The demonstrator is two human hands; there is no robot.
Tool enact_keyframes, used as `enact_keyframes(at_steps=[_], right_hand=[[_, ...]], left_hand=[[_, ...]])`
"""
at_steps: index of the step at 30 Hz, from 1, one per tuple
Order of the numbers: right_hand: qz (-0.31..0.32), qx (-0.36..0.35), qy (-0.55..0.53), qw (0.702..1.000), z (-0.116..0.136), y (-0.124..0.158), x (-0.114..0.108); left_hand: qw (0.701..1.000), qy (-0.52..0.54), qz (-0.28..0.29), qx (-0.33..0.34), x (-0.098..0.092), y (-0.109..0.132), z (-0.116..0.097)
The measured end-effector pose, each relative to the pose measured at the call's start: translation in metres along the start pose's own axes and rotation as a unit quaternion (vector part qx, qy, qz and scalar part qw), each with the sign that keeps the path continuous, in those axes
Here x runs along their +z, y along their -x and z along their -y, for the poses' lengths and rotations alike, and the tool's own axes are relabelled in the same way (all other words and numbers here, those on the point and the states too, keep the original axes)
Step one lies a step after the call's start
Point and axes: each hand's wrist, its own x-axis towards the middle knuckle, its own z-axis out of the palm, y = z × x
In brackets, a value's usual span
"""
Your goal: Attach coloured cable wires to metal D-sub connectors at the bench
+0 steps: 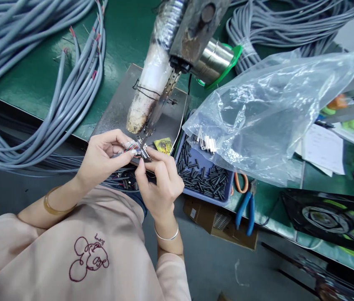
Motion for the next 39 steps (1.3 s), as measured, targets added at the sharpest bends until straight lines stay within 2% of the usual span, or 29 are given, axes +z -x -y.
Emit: enact_keyframes(at_steps=[8,14,16,20,21,23,25,26,27,28,32,39], right_hand=[[0.024,-0.057,0.025,0.998,-0.001,0.002,-0.006],[0.017,-0.053,0.034,0.998,0.005,0.006,-0.011],[0.012,-0.016,0.009,1.000,0.007,0.009,-0.011],[0.060,0.129,-0.087,0.986,0.008,0.013,-0.013],[0.055,0.157,-0.101,0.981,0.009,0.014,-0.015],[-0.020,0.166,-0.093,0.982,0.010,0.017,-0.020],[-0.146,0.115,-0.050,0.981,0.014,0.020,-0.029],[-0.187,0.084,-0.030,0.978,0.017,0.021,-0.034],[-0.197,0.063,-0.013,0.978,0.020,0.022,-0.039],[-0.175,0.060,0.000,0.983,0.023,0.022,-0.043],[0.013,0.127,0.008,0.992,0.029,0.019,-0.050],[0.126,0.170,-0.064,0.975,0.021,0.014,-0.043]], left_hand=[[0.998,0.036,0.016,-0.055,-0.003,0.002,0.011],[0.995,0.043,0.035,-0.078,-0.005,0.010,0.011],[0.994,0.056,0.043,-0.087,-0.007,0.013,0.008],[0.977,0.129,0.093,-0.143,-0.013,0.019,0.004],[0.971,0.145,0.108,-0.159,-0.014,0.020,0.004],[0.963,0.161,0.124,-0.177,-0.015,0.023,0.004],[0.962,0.161,0.129,-0.180,-0.015,0.025,0.005],[0.962,0.159,0.132,-0.179,-0.015,0.026,0.004],[0.962,0.153,0.138,-0.180,-0.014,0.027,0.004],[0.962,0.146,0.144,-0.181,-0.013,0.029,0.004],[0.963,0.121,0.156,-0.185,-0.008,0.032,0.002],[0.963,0.123,0.164,-0.172,-0.005,0.031,0.004]])
